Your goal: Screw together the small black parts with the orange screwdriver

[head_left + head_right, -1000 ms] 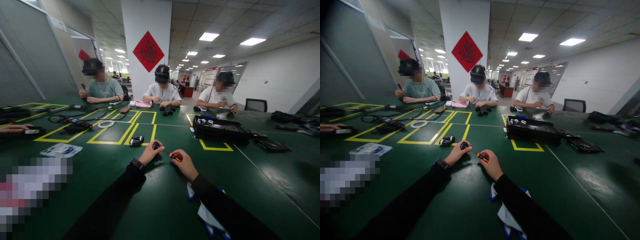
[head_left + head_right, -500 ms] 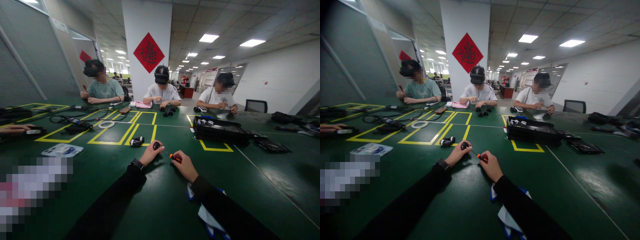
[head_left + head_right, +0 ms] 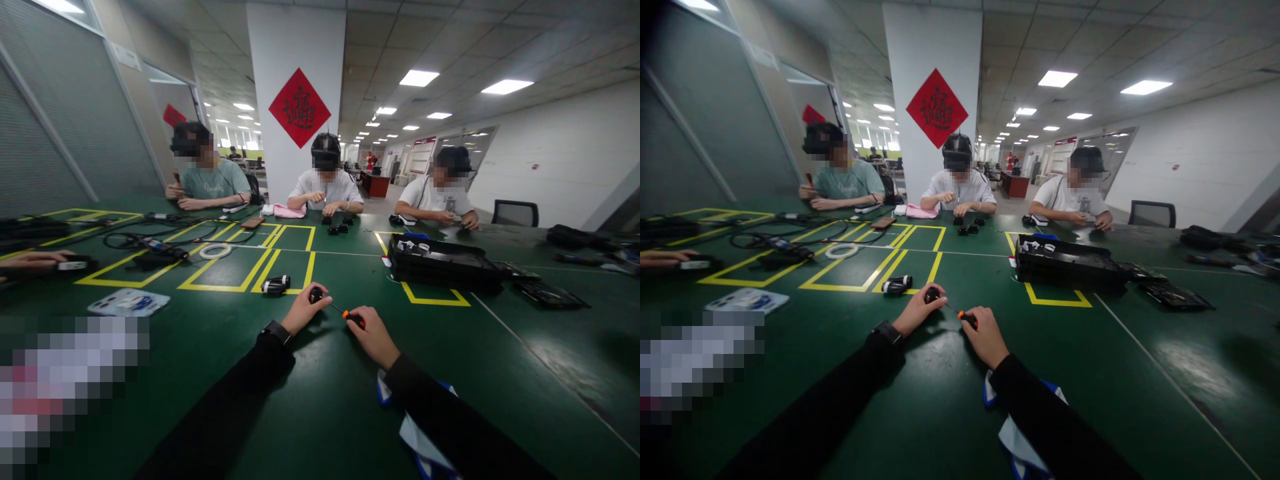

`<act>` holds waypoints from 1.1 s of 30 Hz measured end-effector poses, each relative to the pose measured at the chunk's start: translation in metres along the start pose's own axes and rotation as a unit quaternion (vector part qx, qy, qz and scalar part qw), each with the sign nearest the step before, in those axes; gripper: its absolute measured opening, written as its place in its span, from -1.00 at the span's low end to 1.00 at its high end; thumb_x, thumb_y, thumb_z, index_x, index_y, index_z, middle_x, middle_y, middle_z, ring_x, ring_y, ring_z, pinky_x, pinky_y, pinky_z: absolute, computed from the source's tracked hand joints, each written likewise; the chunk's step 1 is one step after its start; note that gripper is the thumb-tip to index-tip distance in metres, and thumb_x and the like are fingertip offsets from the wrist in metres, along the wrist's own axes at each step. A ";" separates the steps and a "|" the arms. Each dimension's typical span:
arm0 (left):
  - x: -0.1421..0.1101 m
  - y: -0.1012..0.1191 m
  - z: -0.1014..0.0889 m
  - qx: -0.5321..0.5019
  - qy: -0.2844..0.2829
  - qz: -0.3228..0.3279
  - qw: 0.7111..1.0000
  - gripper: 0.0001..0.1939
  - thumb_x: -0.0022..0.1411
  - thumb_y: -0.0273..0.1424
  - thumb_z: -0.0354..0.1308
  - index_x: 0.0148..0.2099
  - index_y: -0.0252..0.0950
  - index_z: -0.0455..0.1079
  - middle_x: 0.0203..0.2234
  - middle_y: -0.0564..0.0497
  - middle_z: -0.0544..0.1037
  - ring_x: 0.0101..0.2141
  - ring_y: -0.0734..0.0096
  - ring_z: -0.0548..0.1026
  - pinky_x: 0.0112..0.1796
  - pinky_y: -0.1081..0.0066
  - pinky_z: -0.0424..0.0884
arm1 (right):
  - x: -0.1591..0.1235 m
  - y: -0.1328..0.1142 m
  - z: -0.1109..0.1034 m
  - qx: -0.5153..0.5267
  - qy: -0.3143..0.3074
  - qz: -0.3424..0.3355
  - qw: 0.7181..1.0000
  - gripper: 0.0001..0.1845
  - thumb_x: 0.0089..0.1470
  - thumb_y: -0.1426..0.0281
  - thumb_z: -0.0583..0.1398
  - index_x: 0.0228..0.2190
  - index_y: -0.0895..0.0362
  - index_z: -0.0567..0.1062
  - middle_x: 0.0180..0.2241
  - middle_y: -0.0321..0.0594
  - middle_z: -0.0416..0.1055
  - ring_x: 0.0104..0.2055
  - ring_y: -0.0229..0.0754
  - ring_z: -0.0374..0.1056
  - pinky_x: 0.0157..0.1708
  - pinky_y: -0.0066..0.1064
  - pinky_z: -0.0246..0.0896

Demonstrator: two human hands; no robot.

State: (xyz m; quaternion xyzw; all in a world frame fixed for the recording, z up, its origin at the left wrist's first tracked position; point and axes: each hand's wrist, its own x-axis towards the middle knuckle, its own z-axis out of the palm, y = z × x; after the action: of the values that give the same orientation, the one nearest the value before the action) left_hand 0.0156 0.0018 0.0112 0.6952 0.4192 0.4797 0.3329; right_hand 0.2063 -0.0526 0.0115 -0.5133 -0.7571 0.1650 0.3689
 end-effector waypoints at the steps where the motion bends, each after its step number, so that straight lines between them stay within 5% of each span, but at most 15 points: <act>1: 0.000 0.001 0.000 0.000 -0.001 -0.001 1.000 -0.71 0.02 -0.20 0.11 -0.25 -0.28 0.30 -0.44 0.08 0.39 -0.42 0.47 0.34 -0.34 0.47 0.25 | 0.000 0.001 0.000 0.004 -0.001 0.005 1.000 -0.86 -0.01 0.40 0.10 -0.35 0.14 0.41 -0.34 -0.21 0.33 -0.22 -0.18 0.18 -0.19 -0.34 0.08; 11: 0.000 0.004 -0.001 -0.008 -0.014 0.008 1.000 -0.73 0.03 -0.19 0.10 -0.32 -0.30 0.31 -0.48 0.08 0.39 -0.44 0.48 0.34 -0.33 0.46 0.26 | 0.001 0.002 0.000 -0.009 -0.009 -0.020 1.000 -0.76 0.09 0.38 0.00 -0.41 0.15 0.45 -0.36 -0.18 0.33 -0.24 -0.19 0.19 -0.18 -0.34 0.07; 21: 0.001 -0.001 0.000 0.015 -0.013 0.010 1.000 -0.68 -0.05 -0.19 0.17 -0.29 -0.30 0.30 -0.43 0.07 0.40 -0.39 0.46 0.35 -0.31 0.46 0.26 | -0.001 -0.002 -0.003 0.029 -0.019 0.027 0.999 -0.80 0.02 0.34 0.07 -0.31 0.13 0.41 -0.34 -0.22 0.36 -0.28 -0.20 0.24 -0.25 -0.37 0.11; 27: 0.001 -0.001 0.000 0.014 -0.019 0.009 1.000 -0.68 -0.05 -0.19 0.17 -0.29 -0.29 0.30 -0.44 0.08 0.39 -0.41 0.47 0.34 -0.33 0.46 0.26 | 0.002 0.006 0.002 -0.003 0.020 0.002 1.000 -0.70 0.09 0.38 -0.03 -0.48 0.15 0.46 -0.37 -0.18 0.35 -0.22 -0.19 0.20 -0.15 -0.34 0.05; 33: 0.001 0.000 0.000 0.011 -0.014 -0.001 1.000 -0.67 -0.03 -0.18 0.15 -0.27 -0.29 0.30 -0.44 0.07 0.40 -0.41 0.47 0.35 -0.34 0.46 0.27 | 0.002 0.005 0.000 0.002 0.026 0.010 1.000 -0.87 -0.03 0.38 0.11 -0.40 0.15 0.43 -0.35 -0.20 0.34 -0.23 -0.18 0.20 -0.19 -0.35 0.09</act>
State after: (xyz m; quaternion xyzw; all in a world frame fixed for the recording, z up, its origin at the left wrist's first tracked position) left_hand 0.0163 0.0023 0.0117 0.7051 0.4208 0.4648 0.3313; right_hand 0.2090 -0.0490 0.0093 -0.5245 -0.7414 0.1568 0.3882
